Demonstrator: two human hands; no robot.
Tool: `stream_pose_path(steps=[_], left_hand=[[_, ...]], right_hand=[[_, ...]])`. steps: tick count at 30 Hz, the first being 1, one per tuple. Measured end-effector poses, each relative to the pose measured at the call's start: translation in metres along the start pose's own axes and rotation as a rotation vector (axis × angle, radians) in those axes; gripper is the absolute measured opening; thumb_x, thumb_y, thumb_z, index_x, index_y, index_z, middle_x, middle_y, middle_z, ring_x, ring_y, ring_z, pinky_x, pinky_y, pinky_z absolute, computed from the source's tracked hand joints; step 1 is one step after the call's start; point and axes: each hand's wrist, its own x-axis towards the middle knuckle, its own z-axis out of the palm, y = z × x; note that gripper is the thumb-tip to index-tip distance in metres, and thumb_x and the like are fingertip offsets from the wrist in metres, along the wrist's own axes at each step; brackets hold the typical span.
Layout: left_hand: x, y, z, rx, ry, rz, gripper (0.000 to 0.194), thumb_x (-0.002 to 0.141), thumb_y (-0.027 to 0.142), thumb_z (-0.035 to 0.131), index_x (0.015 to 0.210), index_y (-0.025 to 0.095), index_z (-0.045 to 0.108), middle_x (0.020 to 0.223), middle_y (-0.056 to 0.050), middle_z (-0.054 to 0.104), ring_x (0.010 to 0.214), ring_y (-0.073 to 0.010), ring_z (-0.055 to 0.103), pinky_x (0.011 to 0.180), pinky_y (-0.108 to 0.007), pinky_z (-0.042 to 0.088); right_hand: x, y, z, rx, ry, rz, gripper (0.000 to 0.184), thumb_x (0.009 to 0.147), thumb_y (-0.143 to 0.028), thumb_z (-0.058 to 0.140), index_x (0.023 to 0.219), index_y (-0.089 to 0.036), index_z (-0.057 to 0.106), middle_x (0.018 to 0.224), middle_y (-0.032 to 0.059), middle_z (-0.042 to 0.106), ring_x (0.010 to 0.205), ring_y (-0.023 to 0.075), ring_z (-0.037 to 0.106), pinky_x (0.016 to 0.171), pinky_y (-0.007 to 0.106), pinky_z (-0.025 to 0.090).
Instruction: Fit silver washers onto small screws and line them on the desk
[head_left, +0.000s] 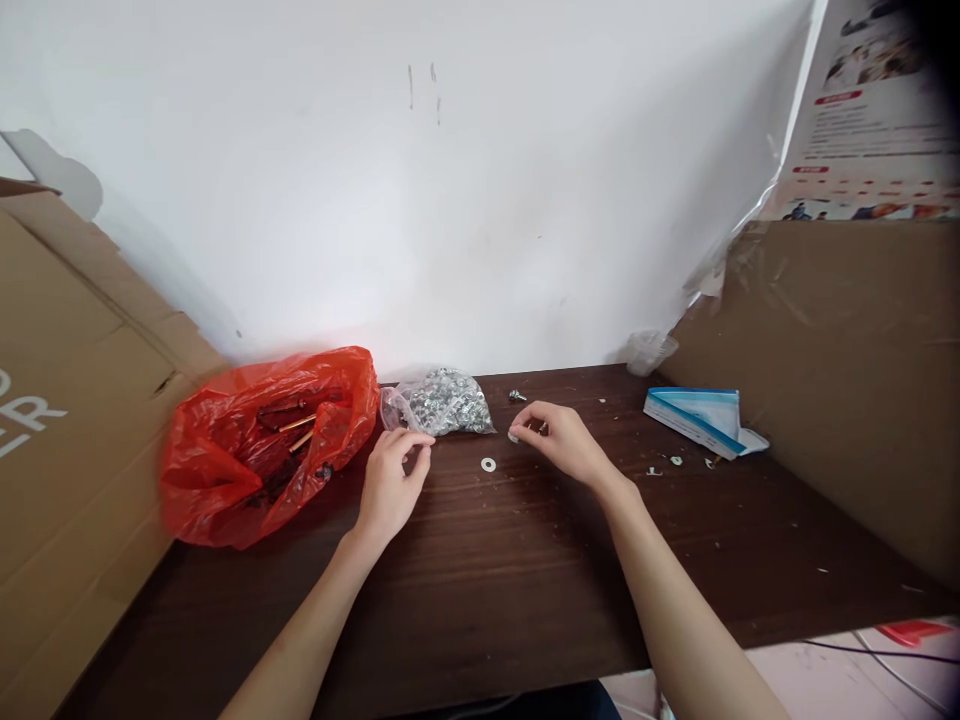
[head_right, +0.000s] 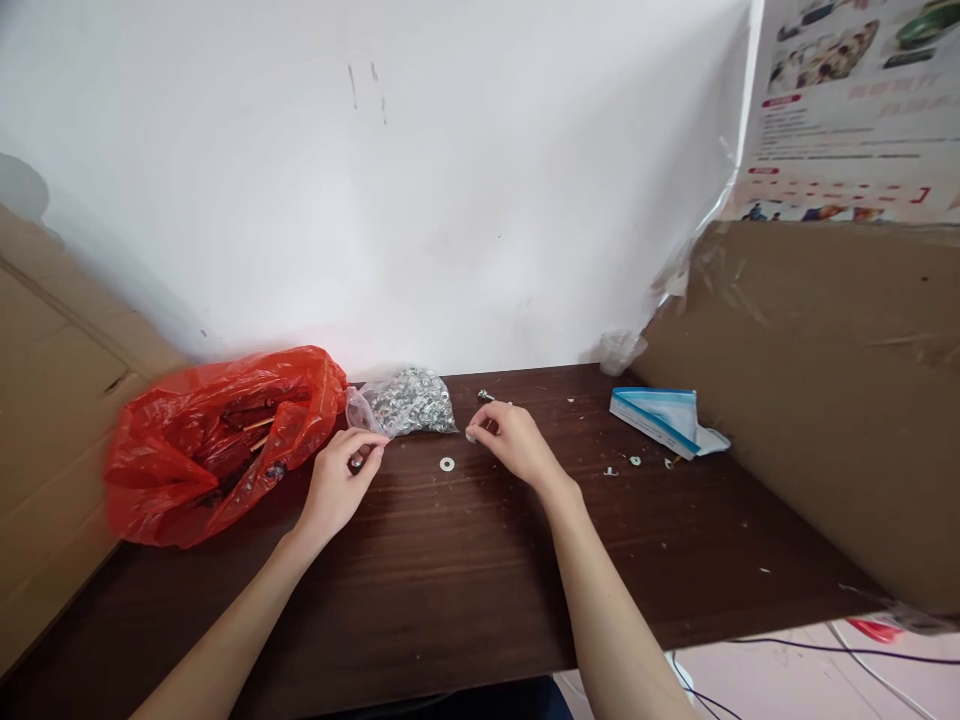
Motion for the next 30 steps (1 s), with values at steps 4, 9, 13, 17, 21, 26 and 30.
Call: stream_pose_path(steps=[4, 9, 13, 17, 21, 26, 30], left_hand=[[0.002, -0.004, -0.004, 0.057, 0.032, -0.009, 0.017, 0.082, 0.016, 0.05, 0.085, 0.02, 0.066, 0.083, -0.003, 0.064, 0.075, -0.0159, 0.053, 0.073, -0.029, 0.044], [0.004, -0.011, -0.008, 0.079, 0.047, -0.106, 0.027, 0.072, 0.003, 0.046, 0.08, 0.019, 0.065, 0.081, -0.002, 0.062, 0.074, -0.0163, 0.051, 0.071, -0.029, 0.043], [0.005, -0.021, -0.009, 0.101, 0.035, -0.173, 0.03, 0.06, -0.002, 0.044, 0.074, 0.019, 0.06, 0.084, -0.002, 0.059, 0.079, -0.0175, 0.05, 0.073, -0.03, 0.043], [0.003, -0.029, -0.008, 0.129, 0.01, -0.225, 0.032, 0.058, -0.002, 0.046, 0.08, 0.019, 0.057, 0.088, -0.004, 0.059, 0.083, -0.0196, 0.051, 0.077, -0.034, 0.042], [0.002, -0.032, -0.006, 0.162, -0.025, -0.259, 0.037, 0.056, -0.004, 0.047, 0.083, 0.019, 0.057, 0.089, -0.004, 0.058, 0.081, -0.0197, 0.052, 0.08, -0.036, 0.043], [-0.001, -0.032, -0.004, 0.168, -0.077, -0.255, 0.044, 0.052, -0.007, 0.046, 0.086, 0.019, 0.058, 0.09, -0.004, 0.058, 0.081, -0.0193, 0.054, 0.079, -0.035, 0.045], [-0.002, -0.034, -0.002, 0.146, -0.097, -0.239, 0.049, 0.052, -0.009, 0.043, 0.089, 0.018, 0.058, 0.088, -0.004, 0.06, 0.077, -0.0167, 0.056, 0.075, -0.031, 0.047]], right_hand=[[-0.001, 0.008, 0.002, -0.107, -0.136, -0.042, 0.012, 0.08, -0.025, 0.058, 0.079, -0.02, 0.069, 0.084, 0.0033, 0.068, 0.073, 0.0172, 0.06, 0.067, 0.028, 0.043], [-0.001, 0.011, 0.008, -0.127, -0.161, -0.047, 0.015, 0.079, -0.02, 0.056, 0.081, -0.019, 0.071, 0.088, 0.0047, 0.069, 0.066, 0.0158, 0.061, 0.062, 0.027, 0.045], [-0.002, 0.016, 0.009, -0.069, -0.191, 0.001, 0.015, 0.079, -0.018, 0.054, 0.081, -0.019, 0.069, 0.084, 0.0034, 0.069, 0.052, 0.0123, 0.059, 0.055, 0.026, 0.045], [-0.003, 0.018, 0.006, -0.058, -0.197, 0.058, 0.017, 0.076, -0.014, 0.051, 0.08, -0.02, 0.067, 0.076, 0.0011, 0.069, 0.049, 0.0121, 0.058, 0.055, 0.026, 0.045], [-0.002, 0.017, 0.004, -0.151, -0.166, 0.007, 0.023, 0.073, -0.008, 0.048, 0.074, -0.02, 0.067, 0.08, 0.0018, 0.069, 0.062, 0.014, 0.061, 0.062, 0.026, 0.044], [-0.002, 0.012, 0.006, -0.182, -0.116, -0.057, 0.022, 0.075, -0.011, 0.048, 0.079, -0.021, 0.067, 0.085, 0.0019, 0.069, 0.069, 0.0157, 0.059, 0.063, 0.026, 0.042], [-0.003, 0.002, 0.012, -0.114, -0.111, -0.128, 0.019, 0.08, -0.015, 0.049, 0.084, -0.021, 0.067, 0.087, 0.0029, 0.067, 0.071, 0.0156, 0.059, 0.065, 0.026, 0.043]])
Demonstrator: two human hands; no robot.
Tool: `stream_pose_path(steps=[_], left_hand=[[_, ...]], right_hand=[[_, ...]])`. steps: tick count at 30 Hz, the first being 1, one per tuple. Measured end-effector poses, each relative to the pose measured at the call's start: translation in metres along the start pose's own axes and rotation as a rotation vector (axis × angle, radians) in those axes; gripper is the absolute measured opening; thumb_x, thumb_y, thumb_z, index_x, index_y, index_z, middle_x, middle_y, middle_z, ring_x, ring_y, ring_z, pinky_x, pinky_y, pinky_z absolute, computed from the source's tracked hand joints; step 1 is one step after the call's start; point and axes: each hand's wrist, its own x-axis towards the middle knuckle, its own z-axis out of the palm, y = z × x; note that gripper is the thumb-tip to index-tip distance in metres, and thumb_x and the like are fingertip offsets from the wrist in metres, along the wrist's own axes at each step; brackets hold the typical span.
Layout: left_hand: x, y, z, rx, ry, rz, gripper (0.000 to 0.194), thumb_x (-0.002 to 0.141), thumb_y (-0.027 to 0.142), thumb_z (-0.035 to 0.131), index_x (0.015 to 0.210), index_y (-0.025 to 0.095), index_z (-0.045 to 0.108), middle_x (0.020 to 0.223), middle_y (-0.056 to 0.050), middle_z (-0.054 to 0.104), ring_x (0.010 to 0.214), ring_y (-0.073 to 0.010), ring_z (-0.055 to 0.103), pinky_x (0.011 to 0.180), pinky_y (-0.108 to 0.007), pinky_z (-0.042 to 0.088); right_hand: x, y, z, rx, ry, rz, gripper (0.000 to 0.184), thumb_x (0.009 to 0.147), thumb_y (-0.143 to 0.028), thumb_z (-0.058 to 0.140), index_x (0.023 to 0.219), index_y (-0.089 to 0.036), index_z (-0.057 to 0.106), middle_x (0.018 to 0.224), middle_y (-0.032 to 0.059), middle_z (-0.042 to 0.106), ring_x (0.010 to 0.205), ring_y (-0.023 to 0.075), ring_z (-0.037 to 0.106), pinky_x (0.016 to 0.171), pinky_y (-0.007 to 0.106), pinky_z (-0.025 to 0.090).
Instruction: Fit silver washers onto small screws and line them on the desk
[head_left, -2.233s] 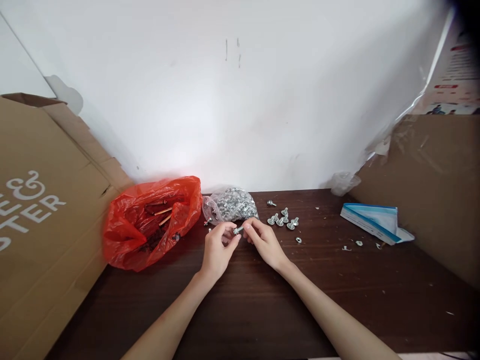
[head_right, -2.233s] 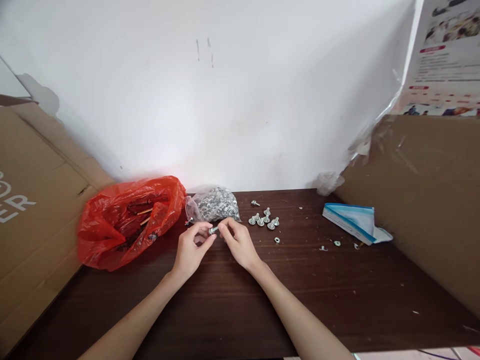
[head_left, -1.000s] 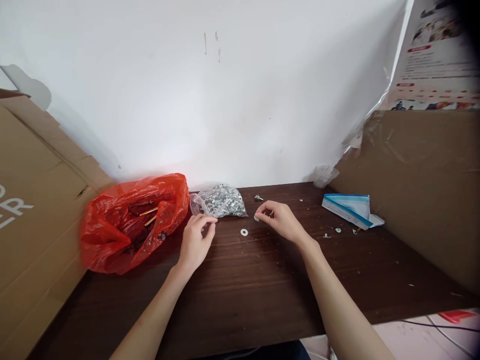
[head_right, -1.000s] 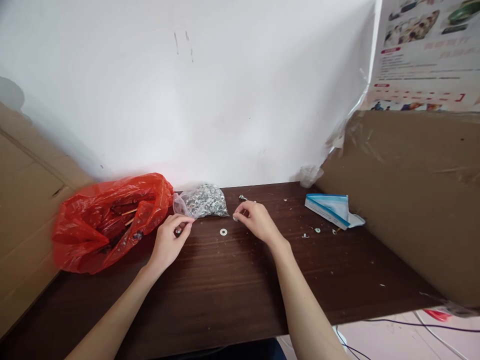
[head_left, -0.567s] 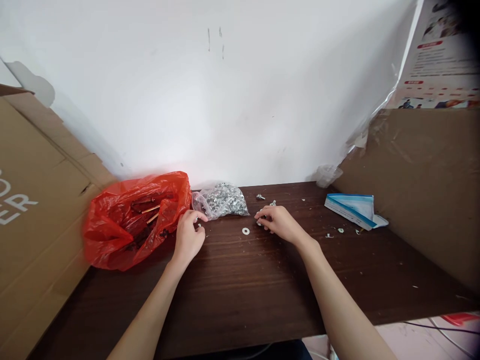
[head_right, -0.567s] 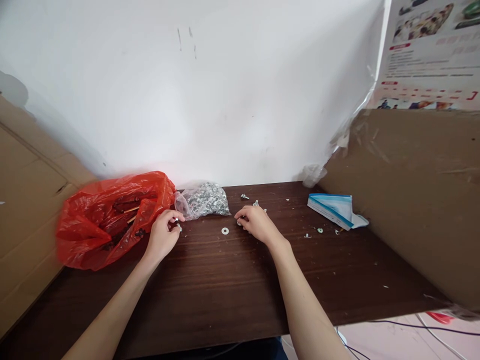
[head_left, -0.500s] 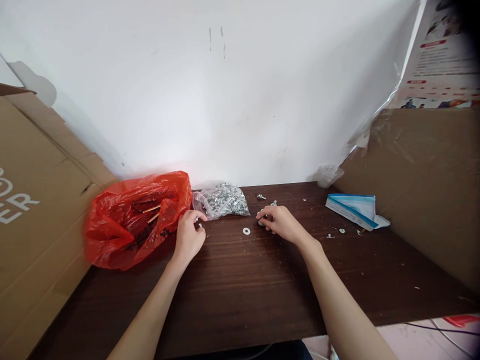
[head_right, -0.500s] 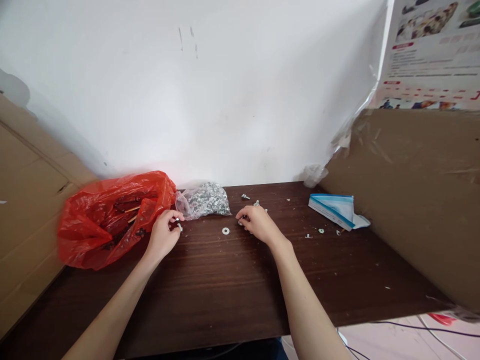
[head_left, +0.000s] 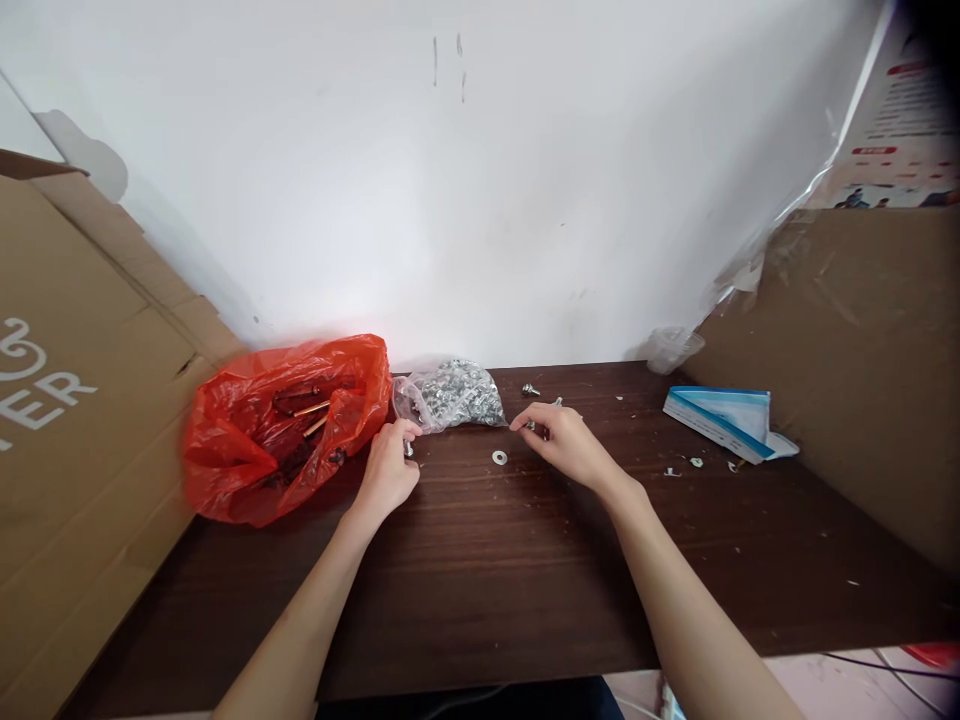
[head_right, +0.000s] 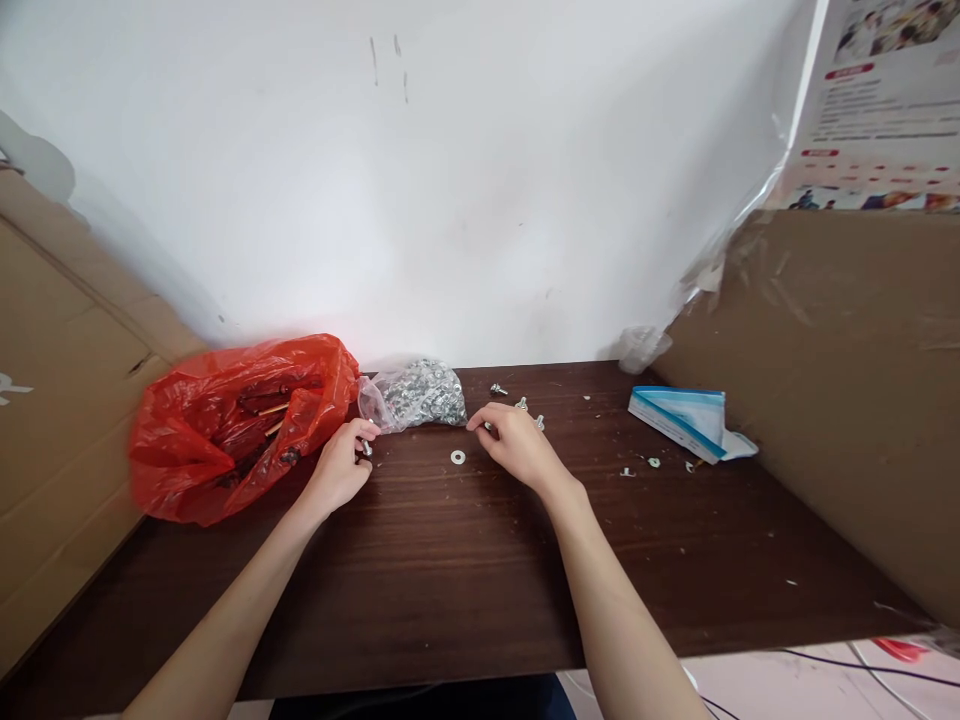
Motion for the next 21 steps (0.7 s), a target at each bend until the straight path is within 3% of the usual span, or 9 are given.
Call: stream_pose_path(steps=[5, 14, 21], left_hand=[[0.001, -0.003, 0.002, -0.042, -0.021, 0.062, 0.042, 0.06, -0.005, 0.045, 0.092, 0.018, 0.059, 0.074, 0.0, 0.062, 0.061, -0.0118, 0.057, 0.065, -0.026, 0.049], [0.001, 0.005, -0.002, -0.023, -0.014, 0.043, 0.022, 0.066, 0.003, 0.055, 0.071, 0.018, 0.07, 0.07, -0.003, 0.068, 0.06, -0.0149, 0.061, 0.064, -0.029, 0.051], [0.001, 0.015, 0.001, -0.425, 0.001, 0.018, 0.018, 0.074, 0.015, 0.056, 0.085, 0.018, 0.07, 0.09, -0.005, 0.067, 0.082, -0.0159, 0.065, 0.079, -0.031, 0.055]], right_hand=[[0.0, -0.01, 0.009, -0.021, -0.117, -0.037, 0.013, 0.081, -0.025, 0.059, 0.087, -0.021, 0.069, 0.082, 0.004, 0.065, 0.068, 0.0163, 0.058, 0.063, 0.028, 0.043], [-0.003, -0.011, 0.02, -0.079, -0.183, -0.025, 0.012, 0.08, -0.022, 0.061, 0.089, -0.023, 0.07, 0.088, 0.0042, 0.062, 0.071, 0.0166, 0.059, 0.065, 0.028, 0.043], [-0.002, -0.005, 0.024, -0.043, -0.214, 0.014, 0.004, 0.08, -0.02, 0.06, 0.083, -0.02, 0.062, 0.084, 0.0026, 0.056, 0.071, 0.0151, 0.056, 0.065, 0.027, 0.042]])
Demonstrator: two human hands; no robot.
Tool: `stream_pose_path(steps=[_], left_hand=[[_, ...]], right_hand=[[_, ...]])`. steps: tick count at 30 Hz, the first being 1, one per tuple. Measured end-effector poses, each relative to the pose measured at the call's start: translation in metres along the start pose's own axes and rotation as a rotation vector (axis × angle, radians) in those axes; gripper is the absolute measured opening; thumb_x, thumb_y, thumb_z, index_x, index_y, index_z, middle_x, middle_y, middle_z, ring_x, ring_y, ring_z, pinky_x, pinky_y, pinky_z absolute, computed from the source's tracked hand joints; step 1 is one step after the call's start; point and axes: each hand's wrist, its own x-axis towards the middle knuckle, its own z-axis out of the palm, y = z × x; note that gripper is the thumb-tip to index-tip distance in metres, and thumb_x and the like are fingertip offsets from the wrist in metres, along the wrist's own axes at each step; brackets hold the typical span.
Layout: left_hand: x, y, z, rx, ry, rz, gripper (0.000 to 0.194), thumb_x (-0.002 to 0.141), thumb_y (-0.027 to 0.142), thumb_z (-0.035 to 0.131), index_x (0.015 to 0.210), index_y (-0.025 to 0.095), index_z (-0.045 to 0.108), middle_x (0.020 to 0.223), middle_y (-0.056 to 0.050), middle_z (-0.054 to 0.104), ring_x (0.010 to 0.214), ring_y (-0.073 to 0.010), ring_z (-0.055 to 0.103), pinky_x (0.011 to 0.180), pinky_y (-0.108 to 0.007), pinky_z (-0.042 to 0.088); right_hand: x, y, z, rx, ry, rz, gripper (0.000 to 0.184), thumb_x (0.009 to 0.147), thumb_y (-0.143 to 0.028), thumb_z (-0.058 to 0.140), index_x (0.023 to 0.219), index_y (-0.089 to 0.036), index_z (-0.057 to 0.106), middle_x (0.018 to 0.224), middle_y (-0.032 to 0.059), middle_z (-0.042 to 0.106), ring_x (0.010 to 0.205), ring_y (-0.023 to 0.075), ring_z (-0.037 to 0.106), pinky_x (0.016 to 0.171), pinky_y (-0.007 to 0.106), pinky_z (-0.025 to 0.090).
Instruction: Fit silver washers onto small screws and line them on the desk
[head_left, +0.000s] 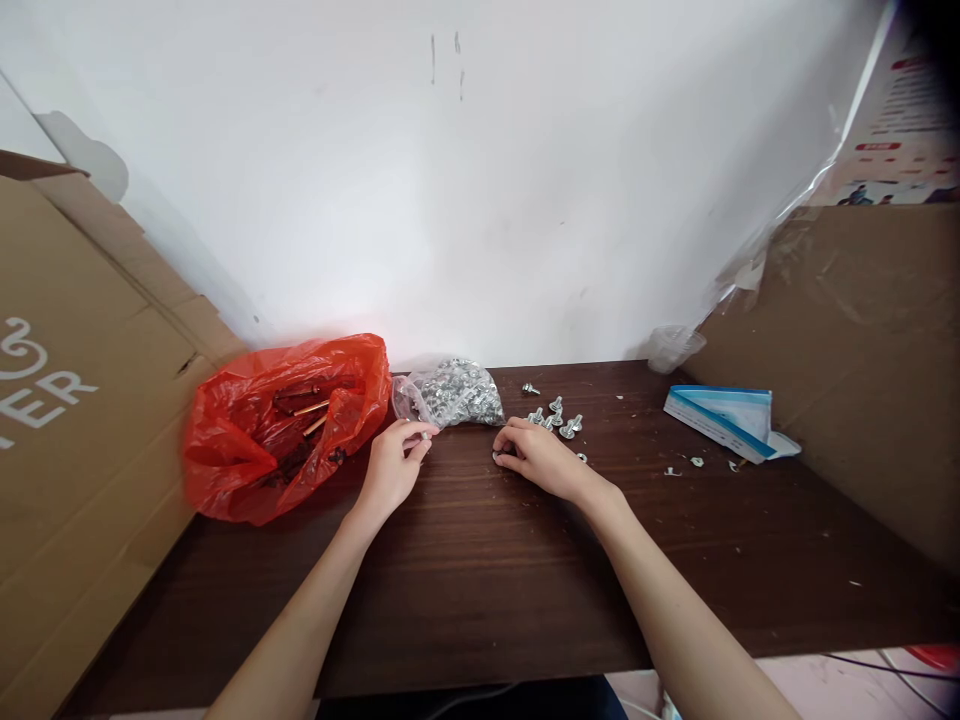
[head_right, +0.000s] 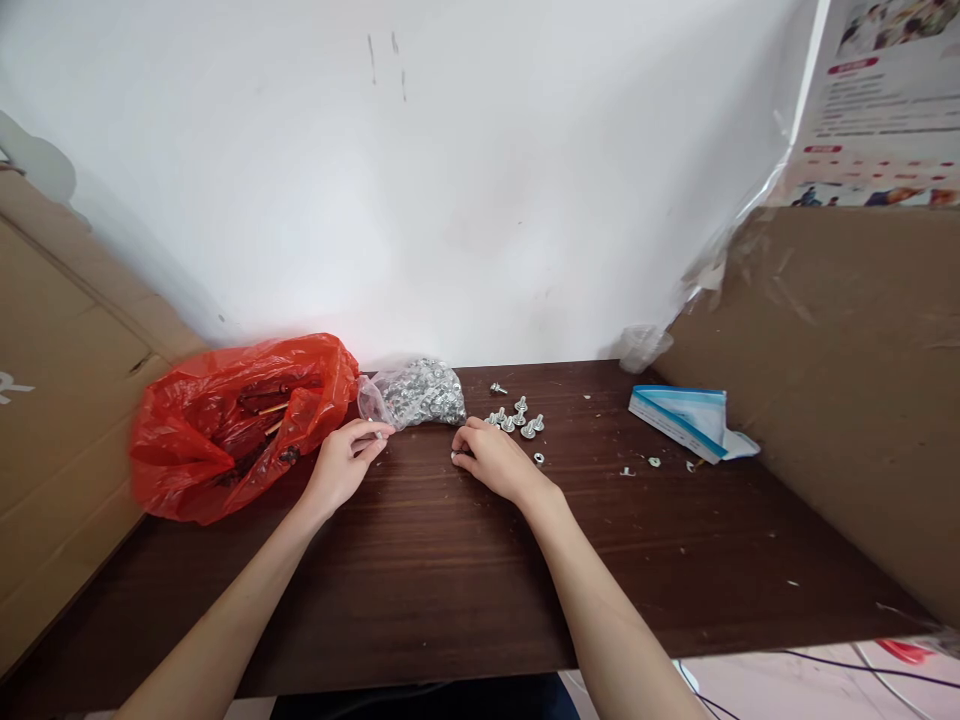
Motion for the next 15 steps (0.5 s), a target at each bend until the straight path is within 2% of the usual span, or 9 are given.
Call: stream_pose_path(steps=[5, 10, 13, 15], left_hand=[[-0.002, 0.009, 0.007, -0.235, -0.063, -0.131, 0.024, 0.073, 0.022, 0.059, 0.095, 0.015, 0.067, 0.082, -0.005, 0.062, 0.067, -0.0135, 0.064, 0.059, -0.028, 0.059], [-0.004, 0.016, 0.009, -0.283, -0.088, -0.146, 0.028, 0.069, 0.02, 0.064, 0.096, 0.014, 0.064, 0.073, 0.0, 0.059, 0.06, -0.0109, 0.06, 0.057, -0.027, 0.058], [-0.005, 0.017, 0.011, -0.297, -0.102, -0.17, 0.023, 0.068, 0.021, 0.067, 0.088, 0.013, 0.062, 0.074, -0.001, 0.061, 0.059, -0.0114, 0.061, 0.057, -0.027, 0.057], [-0.006, 0.018, 0.013, -0.303, -0.119, -0.184, 0.019, 0.067, 0.022, 0.068, 0.082, 0.012, 0.061, 0.075, -0.002, 0.062, 0.058, -0.0118, 0.062, 0.058, -0.028, 0.056]], right_hand=[[-0.001, 0.005, 0.003, 0.029, -0.02, 0.04, 0.006, 0.079, -0.023, 0.062, 0.08, -0.019, 0.057, 0.083, 0.0019, 0.055, 0.072, 0.0146, 0.055, 0.067, 0.026, 0.042], [-0.002, 0.002, 0.0, 0.046, -0.01, 0.073, 0.013, 0.077, -0.026, 0.064, 0.074, -0.019, 0.053, 0.08, 0.0018, 0.057, 0.069, 0.0147, 0.053, 0.063, 0.026, 0.04], [0.0, -0.008, -0.002, 0.092, 0.004, 0.062, 0.013, 0.077, -0.021, 0.063, 0.072, -0.019, 0.052, 0.074, 0.0001, 0.059, 0.064, 0.0139, 0.052, 0.059, 0.025, 0.039], [0.002, -0.017, 0.0, 0.138, 0.061, 0.048, 0.009, 0.076, -0.016, 0.061, 0.073, -0.019, 0.054, 0.07, -0.0008, 0.06, 0.062, 0.0136, 0.053, 0.058, 0.025, 0.04]])
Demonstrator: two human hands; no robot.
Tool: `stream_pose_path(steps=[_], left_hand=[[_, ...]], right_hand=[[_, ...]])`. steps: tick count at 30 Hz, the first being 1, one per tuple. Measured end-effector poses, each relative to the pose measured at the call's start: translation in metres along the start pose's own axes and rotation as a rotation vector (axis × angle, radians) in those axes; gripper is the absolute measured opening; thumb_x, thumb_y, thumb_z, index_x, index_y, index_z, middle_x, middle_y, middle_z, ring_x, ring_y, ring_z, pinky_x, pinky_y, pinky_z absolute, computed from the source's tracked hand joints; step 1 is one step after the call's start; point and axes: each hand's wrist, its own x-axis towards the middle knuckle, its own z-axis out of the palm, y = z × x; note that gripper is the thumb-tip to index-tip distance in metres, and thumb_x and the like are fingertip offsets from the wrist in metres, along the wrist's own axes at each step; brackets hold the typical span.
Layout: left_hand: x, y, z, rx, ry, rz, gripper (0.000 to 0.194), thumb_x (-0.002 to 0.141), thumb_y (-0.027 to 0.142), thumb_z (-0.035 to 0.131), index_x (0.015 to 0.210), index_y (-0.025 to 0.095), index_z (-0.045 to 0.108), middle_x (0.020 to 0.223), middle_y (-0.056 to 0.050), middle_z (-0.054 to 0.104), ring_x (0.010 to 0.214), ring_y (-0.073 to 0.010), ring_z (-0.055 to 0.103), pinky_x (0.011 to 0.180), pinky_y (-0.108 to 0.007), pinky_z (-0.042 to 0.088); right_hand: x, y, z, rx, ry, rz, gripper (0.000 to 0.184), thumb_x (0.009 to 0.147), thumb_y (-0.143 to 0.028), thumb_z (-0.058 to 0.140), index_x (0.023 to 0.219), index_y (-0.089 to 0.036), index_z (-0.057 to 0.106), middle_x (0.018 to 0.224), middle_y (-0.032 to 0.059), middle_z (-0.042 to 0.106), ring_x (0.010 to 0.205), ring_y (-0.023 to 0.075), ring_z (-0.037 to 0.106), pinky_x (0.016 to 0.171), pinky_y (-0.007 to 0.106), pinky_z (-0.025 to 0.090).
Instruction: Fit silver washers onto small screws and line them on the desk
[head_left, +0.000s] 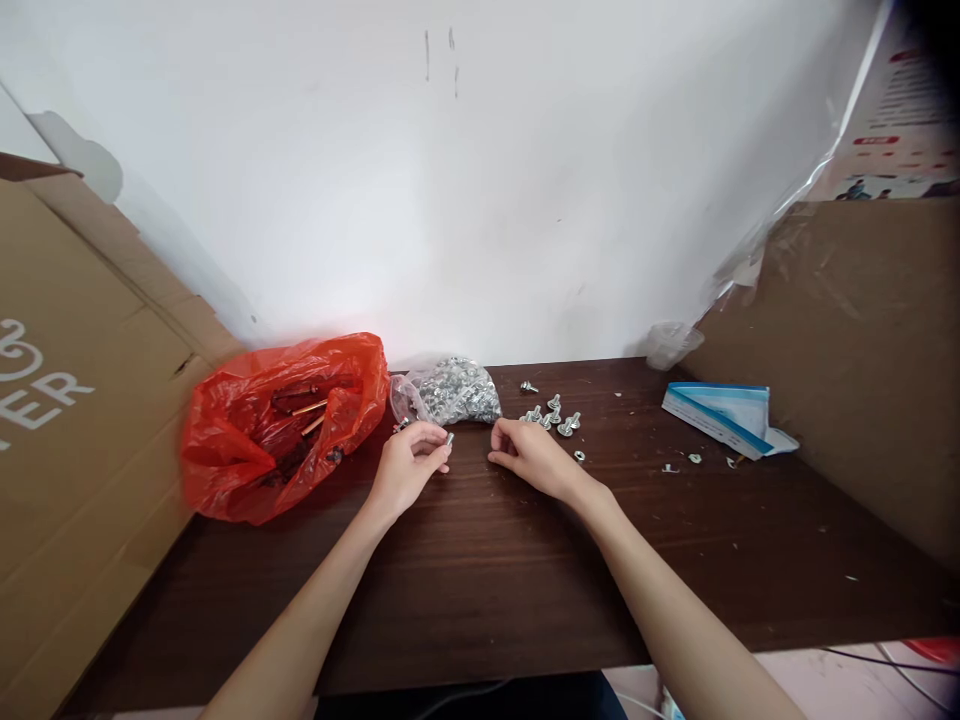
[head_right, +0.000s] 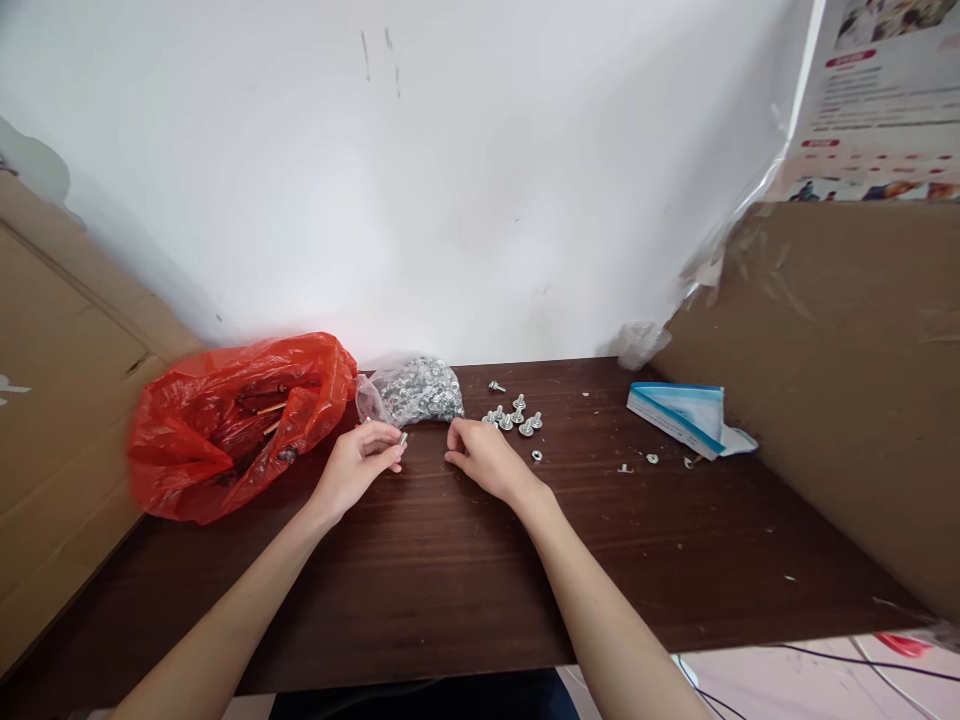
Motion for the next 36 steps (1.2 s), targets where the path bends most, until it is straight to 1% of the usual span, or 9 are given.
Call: stream_pose_path(steps=[3, 7, 10, 14, 21, 26, 29, 33, 36], left_hand=[[-0.002, 0.0, 0.003, -0.013, -0.018, -0.029, 0.018, 0.067, 0.021, 0.069, 0.08, 0.011, 0.062, 0.076, -0.003, 0.064, 0.056, -0.0117, 0.062, 0.059, -0.028, 0.055], [-0.003, 0.001, 0.008, -0.057, -0.033, -0.046, 0.018, 0.066, 0.021, 0.069, 0.079, 0.01, 0.064, 0.076, -0.004, 0.066, 0.057, -0.0114, 0.062, 0.059, -0.027, 0.055], [-0.004, 0.001, 0.009, -0.093, -0.031, -0.042, 0.018, 0.065, 0.021, 0.07, 0.078, 0.009, 0.064, 0.077, -0.004, 0.066, 0.058, -0.0121, 0.062, 0.059, -0.027, 0.055], [-0.003, -0.001, 0.008, -0.117, -0.017, -0.023, 0.02, 0.065, 0.022, 0.071, 0.078, 0.01, 0.063, 0.076, -0.004, 0.066, 0.059, -0.0117, 0.061, 0.058, -0.027, 0.055], [-0.004, -0.004, 0.009, -0.071, 0.002, 0.071, 0.026, 0.069, 0.018, 0.066, 0.093, 0.014, 0.057, 0.079, -0.003, 0.064, 0.073, -0.0147, 0.063, 0.064, -0.029, 0.056], [-0.006, -0.002, 0.009, 0.022, 0.022, 0.137, 0.029, 0.07, 0.012, 0.064, 0.097, 0.017, 0.057, 0.084, -0.002, 0.064, 0.076, -0.0123, 0.062, 0.071, -0.027, 0.054], [-0.006, -0.001, 0.009, 0.043, 0.033, 0.152, 0.029, 0.07, 0.012, 0.064, 0.098, 0.017, 0.058, 0.086, -0.003, 0.065, 0.076, -0.0116, 0.062, 0.072, -0.026, 0.054], [-0.005, -0.002, 0.009, -0.051, 0.034, 0.104, 0.029, 0.07, 0.015, 0.066, 0.098, 0.016, 0.057, 0.086, -0.004, 0.066, 0.078, -0.0138, 0.063, 0.072, -0.029, 0.056], [-0.005, 0.0, 0.01, -0.169, 0.034, 0.057, 0.031, 0.068, 0.018, 0.069, 0.096, 0.014, 0.057, 0.086, -0.005, 0.066, 0.079, -0.0159, 0.064, 0.071, -0.032, 0.057]], right_hand=[[0.003, -0.013, 0.009, 0.148, 0.154, -0.045, 0.008, 0.078, -0.014, 0.058, 0.085, -0.019, 0.06, 0.075, 0.0009, 0.065, 0.066, 0.0146, 0.058, 0.062, 0.026, 0.044], [0.003, -0.025, 0.024, 0.37, 0.292, -0.054, 0.007, 0.08, -0.02, 0.058, 0.086, -0.019, 0.062, 0.079, 0.0029, 0.067, 0.071, 0.0167, 0.063, 0.067, 0.029, 0.05], [0.001, -0.029, 0.03, 0.524, 0.279, -0.077, 0.009, 0.082, -0.026, 0.058, 0.086, -0.019, 0.061, 0.083, 0.0041, 0.068, 0.075, 0.0176, 0.065, 0.072, 0.031, 0.053], [0.0, -0.03, 0.031, 0.57, 0.245, -0.147, 0.009, 0.081, -0.028, 0.061, 0.083, -0.02, 0.065, 0.097, 0.0062, 0.067, 0.088, 0.0189, 0.065, 0.08, 0.034, 0.053], [0.003, -0.03, 0.031, 0.687, 0.261, -0.1, 0.013, 0.078, -0.032, 0.066, 0.081, -0.02, 0.067, 0.095, 0.0065, 0.068, 0.09, 0.0203, 0.065, 0.084, 0.037, 0.053], [0.003, -0.031, 0.03, 0.681, 0.28, -0.04, 0.02, 0.074, -0.031, 0.069, 0.09, -0.019, 0.066, 0.089, 0.0049, 0.069, 0.08, 0.0181, 0.065, 0.079, 0.035, 0.054], [0.003, -0.031, 0.027, 0.629, 0.296, -0.075, 0.015, 0.078, -0.031, 0.066, 0.087, -0.02, 0.068, 0.091, 0.0055, 0.068, 0.083, 0.019, 0.065, 0.078, 0.035, 0.053], [0.002, -0.031, 0.024, 0.546, 0.35, -0.166, 0.01, 0.082, -0.03, 0.062, 0.085, -0.023, 0.069, 0.097, 0.0056, 0.067, 0.092, 0.0198, 0.063, 0.079, 0.035, 0.052], [0.0, -0.033, 0.023, 0.477, 0.38, -0.191, 0.01, 0.083, -0.03, 0.062, 0.085, -0.023, 0.069, 0.095, 0.0053, 0.065, 0.089, 0.0189, 0.062, 0.075, 0.033, 0.053]])
